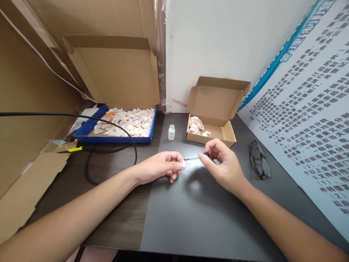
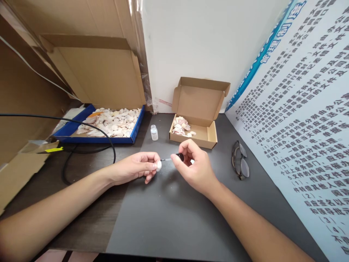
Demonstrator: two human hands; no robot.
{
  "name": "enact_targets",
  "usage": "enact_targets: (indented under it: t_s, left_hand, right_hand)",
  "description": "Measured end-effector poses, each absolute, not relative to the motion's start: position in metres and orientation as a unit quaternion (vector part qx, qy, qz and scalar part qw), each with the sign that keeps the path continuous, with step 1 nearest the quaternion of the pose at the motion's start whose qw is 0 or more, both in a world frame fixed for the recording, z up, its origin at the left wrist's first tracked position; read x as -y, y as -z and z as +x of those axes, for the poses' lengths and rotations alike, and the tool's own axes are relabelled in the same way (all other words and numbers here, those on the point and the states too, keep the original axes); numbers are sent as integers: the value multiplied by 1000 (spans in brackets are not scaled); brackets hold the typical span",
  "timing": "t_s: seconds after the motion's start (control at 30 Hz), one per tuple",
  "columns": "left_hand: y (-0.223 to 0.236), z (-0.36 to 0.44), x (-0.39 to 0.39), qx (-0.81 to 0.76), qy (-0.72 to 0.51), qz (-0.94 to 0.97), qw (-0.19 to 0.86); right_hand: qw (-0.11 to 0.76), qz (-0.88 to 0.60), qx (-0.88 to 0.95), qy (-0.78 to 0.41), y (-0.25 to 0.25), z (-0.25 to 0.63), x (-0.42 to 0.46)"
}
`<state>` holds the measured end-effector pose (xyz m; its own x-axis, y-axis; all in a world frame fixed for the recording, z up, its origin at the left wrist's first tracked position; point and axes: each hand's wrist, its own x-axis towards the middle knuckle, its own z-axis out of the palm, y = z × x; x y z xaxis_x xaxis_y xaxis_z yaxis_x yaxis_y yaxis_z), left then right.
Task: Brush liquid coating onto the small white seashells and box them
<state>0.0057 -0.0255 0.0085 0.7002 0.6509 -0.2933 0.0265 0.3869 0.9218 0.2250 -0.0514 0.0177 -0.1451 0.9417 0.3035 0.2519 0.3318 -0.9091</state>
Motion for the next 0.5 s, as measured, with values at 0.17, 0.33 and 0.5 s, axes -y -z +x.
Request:
enact_targets:
  t_s: [0.17,0.33,0.5]
  left_hand:
    - [-9,6,26,-323,-211,500,775]
    - [-10,6,26,-323,-208,496,779]
    - [-11,6,27,-329,-212,497,774]
  right_hand:
    - [474,-441,650,-398,-19,225,51]
    - [469,-438,660,-390,-18,225,52]
    - [452,-445,689,-349,-18,225,54]
